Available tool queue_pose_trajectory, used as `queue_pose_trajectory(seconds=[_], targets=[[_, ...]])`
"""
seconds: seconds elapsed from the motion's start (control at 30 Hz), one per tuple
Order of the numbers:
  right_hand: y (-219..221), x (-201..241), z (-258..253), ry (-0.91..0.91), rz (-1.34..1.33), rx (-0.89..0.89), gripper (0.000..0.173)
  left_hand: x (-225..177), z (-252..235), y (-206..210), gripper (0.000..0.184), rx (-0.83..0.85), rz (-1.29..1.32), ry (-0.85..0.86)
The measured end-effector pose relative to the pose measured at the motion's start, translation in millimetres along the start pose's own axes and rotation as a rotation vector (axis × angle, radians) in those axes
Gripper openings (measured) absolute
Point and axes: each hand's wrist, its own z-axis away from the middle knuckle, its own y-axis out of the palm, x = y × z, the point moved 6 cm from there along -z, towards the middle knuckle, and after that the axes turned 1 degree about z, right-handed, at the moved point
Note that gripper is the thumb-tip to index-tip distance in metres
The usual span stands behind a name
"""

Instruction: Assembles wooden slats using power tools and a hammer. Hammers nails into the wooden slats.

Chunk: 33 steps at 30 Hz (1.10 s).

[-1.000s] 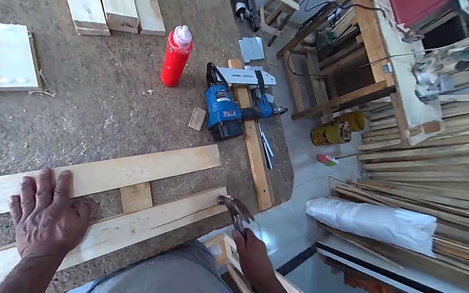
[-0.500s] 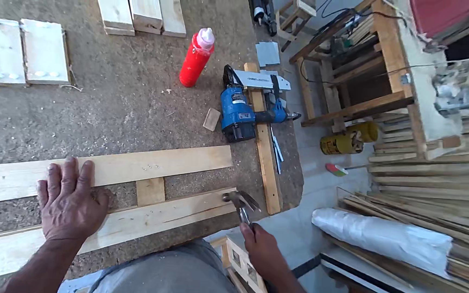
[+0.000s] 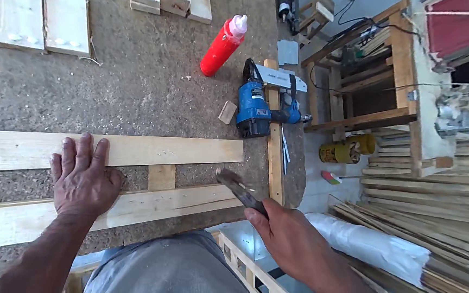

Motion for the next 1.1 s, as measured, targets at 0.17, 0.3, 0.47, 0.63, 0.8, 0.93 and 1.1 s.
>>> queue_pose_trajectory(seconds=[0.17, 0.3, 0.47, 0.63, 0.8, 0.93, 1.1], targets=[[61.0, -26.4, -6.8, -0.050, -0.130, -0.027, 0.065, 2.1, -0.4, 1.0, 0.075, -0.017, -0.010, 0.003], [45.5, -41.6, -7.9, 0.206, 0.033, 0.325, 0.068, 0.2, -1.8, 0.2, 0.075, -0.023, -0.023, -0.007], [25.3, -25.2, 9.0, -0.148, -0.235, -0.424, 0.064, -2.6, -3.8, -0.8, 0.076, -0.006, -0.028, -0.007], [67.0, -56.8, -10.1, 0.237, -0.077, 0.346, 0.067, -3.2, -4.5, 0.2, 0.075, -0.042, -0.043, 0.003], [10.2, -25.1, 19.0, -0.069, -0.189, -0.345, 0.063, -4.8, -4.3, -0.5, 0.075, 0.002, -0.039, -0.020], [84.0, -46.6, -3.0, 0.109, -0.181, 0.102, 0.066, -3.8, -4.4, -2.0, 0.075, -0.027, -0.035, -0.004], [45.6, -47.2, 12.4, 0.157, -0.180, -0.004, 0.063, -2.2, -4.0, -2.8, 0.075, -0.014, -0.038, -0.014]])
